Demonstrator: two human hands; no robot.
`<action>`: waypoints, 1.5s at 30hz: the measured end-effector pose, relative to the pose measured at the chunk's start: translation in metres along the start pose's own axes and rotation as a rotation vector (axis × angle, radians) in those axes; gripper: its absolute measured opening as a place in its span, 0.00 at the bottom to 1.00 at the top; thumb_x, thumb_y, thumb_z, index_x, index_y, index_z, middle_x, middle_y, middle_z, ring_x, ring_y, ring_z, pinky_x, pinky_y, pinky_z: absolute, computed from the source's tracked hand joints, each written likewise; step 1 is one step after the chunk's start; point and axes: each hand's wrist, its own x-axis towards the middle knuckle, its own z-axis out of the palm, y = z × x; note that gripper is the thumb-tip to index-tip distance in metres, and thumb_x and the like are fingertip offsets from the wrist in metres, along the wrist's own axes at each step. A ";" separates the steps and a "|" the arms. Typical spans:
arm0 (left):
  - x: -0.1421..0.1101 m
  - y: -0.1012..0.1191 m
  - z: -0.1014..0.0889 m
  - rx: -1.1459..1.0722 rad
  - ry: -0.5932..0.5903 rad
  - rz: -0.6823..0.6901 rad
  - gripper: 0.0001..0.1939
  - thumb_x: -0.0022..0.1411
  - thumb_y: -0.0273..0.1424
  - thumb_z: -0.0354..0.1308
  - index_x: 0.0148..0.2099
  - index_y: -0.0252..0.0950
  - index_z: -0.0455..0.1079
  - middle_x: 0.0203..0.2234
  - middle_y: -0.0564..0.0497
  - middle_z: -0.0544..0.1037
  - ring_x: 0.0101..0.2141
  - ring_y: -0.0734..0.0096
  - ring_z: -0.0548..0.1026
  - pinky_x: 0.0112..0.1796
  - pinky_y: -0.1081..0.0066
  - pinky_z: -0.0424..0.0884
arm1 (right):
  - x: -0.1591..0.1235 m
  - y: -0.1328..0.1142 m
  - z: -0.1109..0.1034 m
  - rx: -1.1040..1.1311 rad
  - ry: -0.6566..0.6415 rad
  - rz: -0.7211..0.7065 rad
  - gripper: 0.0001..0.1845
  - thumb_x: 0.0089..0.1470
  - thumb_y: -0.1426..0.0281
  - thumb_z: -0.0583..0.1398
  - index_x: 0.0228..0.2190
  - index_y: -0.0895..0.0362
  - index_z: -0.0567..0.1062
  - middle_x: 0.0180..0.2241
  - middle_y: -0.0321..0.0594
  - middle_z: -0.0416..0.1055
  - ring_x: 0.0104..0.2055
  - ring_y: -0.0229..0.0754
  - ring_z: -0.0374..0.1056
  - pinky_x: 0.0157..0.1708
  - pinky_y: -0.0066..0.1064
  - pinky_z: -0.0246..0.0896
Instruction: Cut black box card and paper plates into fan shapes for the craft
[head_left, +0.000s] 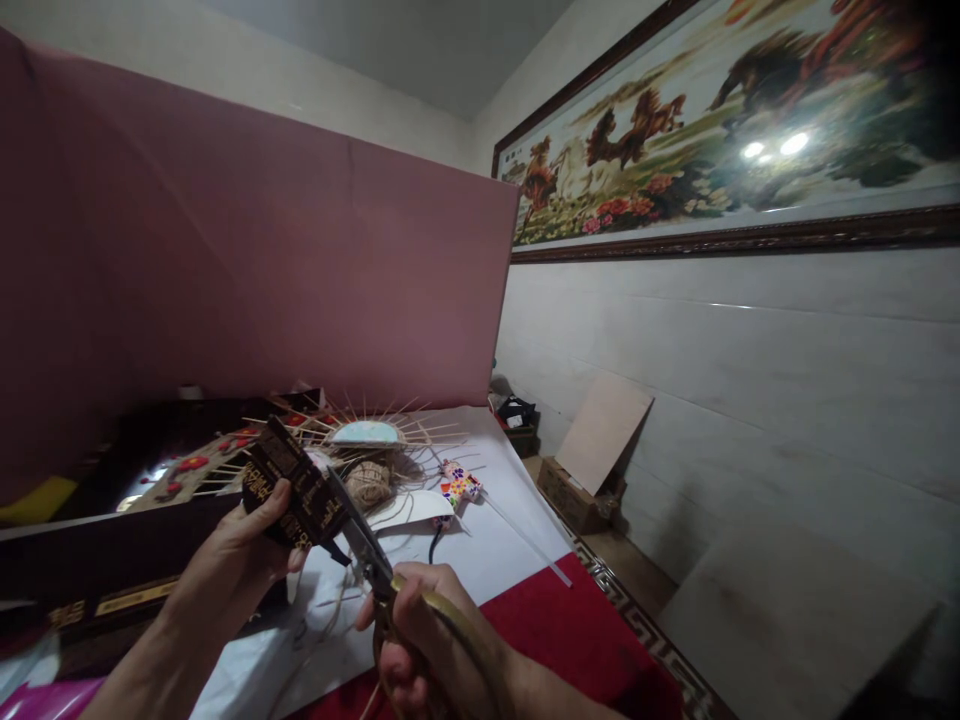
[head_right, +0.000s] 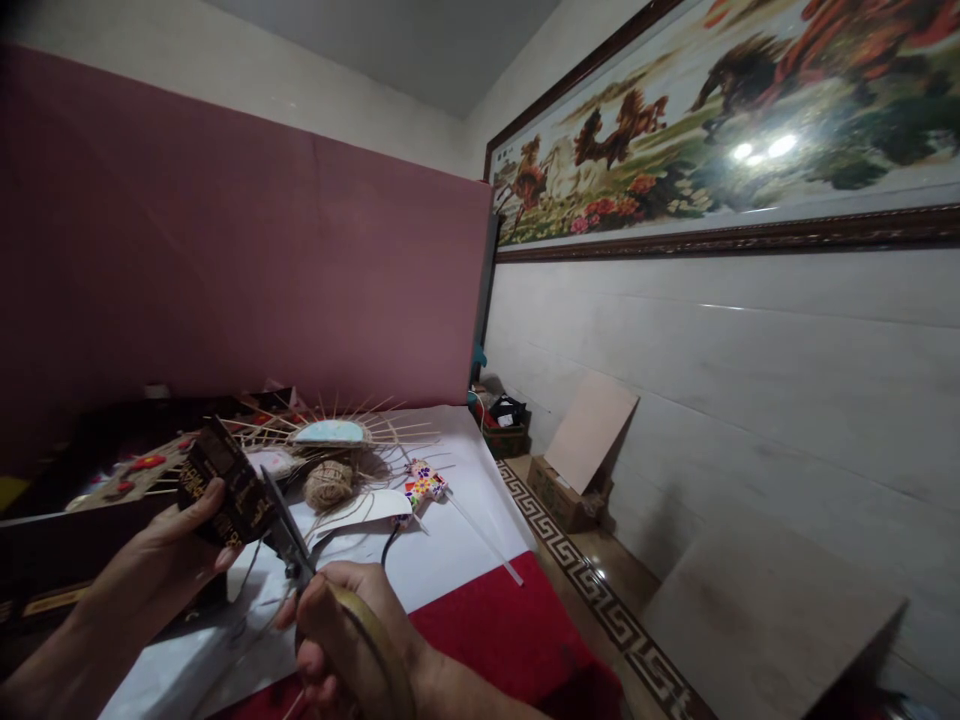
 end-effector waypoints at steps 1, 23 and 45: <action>0.000 0.000 0.000 0.007 -0.008 0.011 0.21 0.32 0.28 0.76 0.33 0.30 0.75 0.22 0.53 0.77 0.15 0.76 0.67 0.08 0.76 0.65 | 0.000 0.000 0.001 -0.003 0.003 0.003 0.44 0.31 0.34 0.62 0.36 0.60 0.69 0.15 0.26 0.58 0.11 0.26 0.51 0.08 0.16 0.46; -0.005 -0.007 0.006 0.104 -0.102 -0.026 0.18 0.37 0.31 0.75 0.31 0.33 0.72 0.18 0.54 0.74 0.10 0.77 0.64 0.08 0.75 0.63 | 0.005 -0.004 -0.003 -0.095 -0.016 -0.055 0.49 0.30 0.30 0.58 0.38 0.61 0.69 0.17 0.28 0.61 0.13 0.27 0.54 0.11 0.18 0.50; -0.002 -0.014 0.002 0.121 -0.113 -0.055 0.13 0.43 0.30 0.72 0.29 0.32 0.73 0.18 0.53 0.73 0.11 0.77 0.64 0.08 0.76 0.63 | 0.010 0.003 -0.004 -0.073 0.029 -0.071 0.50 0.33 0.30 0.55 0.41 0.61 0.68 0.18 0.29 0.62 0.13 0.28 0.55 0.13 0.20 0.52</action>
